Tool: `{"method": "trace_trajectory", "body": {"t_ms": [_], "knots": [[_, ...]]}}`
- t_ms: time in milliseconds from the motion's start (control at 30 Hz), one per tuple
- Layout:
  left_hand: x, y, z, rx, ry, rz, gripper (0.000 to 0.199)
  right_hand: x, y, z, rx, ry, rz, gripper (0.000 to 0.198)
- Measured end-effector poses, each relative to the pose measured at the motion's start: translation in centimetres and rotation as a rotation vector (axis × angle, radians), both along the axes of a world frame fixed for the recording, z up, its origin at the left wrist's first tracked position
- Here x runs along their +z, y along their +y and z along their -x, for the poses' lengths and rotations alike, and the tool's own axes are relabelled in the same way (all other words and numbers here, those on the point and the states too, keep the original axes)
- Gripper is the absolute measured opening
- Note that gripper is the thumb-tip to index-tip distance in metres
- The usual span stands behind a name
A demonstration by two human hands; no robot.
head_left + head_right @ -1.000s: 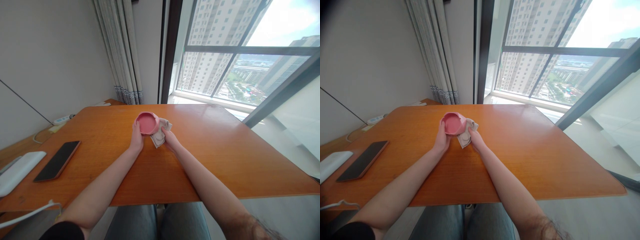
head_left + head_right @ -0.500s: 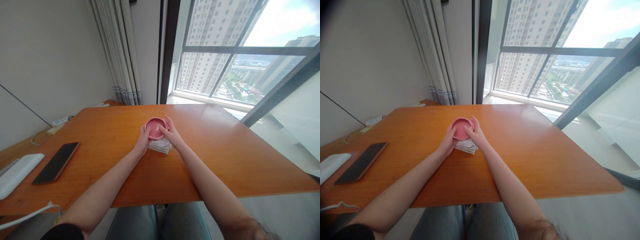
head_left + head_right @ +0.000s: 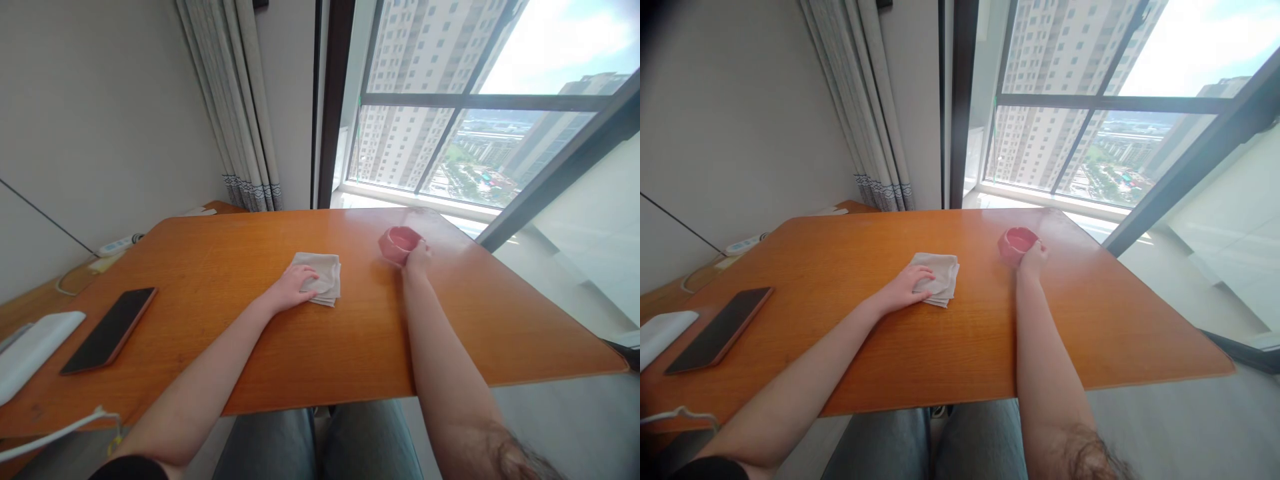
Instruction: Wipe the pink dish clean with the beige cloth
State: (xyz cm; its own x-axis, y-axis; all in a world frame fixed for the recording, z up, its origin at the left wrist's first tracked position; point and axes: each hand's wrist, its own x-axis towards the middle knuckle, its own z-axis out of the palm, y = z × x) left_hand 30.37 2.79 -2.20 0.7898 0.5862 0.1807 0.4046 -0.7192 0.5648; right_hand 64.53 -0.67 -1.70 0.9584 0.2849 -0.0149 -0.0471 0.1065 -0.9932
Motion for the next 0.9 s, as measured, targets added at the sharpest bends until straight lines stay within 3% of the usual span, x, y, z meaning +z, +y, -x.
{"method": "trace_trajectory", "body": {"t_ms": [100, 300, 467, 700, 900], "knots": [[0.3, 0.0, 0.1, -0.014, 0.042, 0.002, 0.042, -0.5, -0.5, -1.2, -0.109, -0.015, 0.145, 0.012], [0.7, -0.3, 0.0, -0.043, 0.05, -0.008, 0.021, -2.0, 0.3, -2.1, -0.022, -0.161, 0.294, 0.019], [0.7, -0.6, 0.0, -0.05, 0.045, -0.03, 0.019, -2.5, 0.5, -2.9, 0.014, -0.19, 0.342, 0.022], [0.4, -0.4, 0.4, -0.125, 0.067, -0.043, 0.034, -2.5, 0.0, -3.6, 0.034, -0.196, 0.443, 0.017], [-0.4, -0.8, -0.5, -0.046, -0.033, -0.047, 0.016, -1.8, -1.3, -3.1, -0.004, -0.244, 0.504, 0.021]]}}
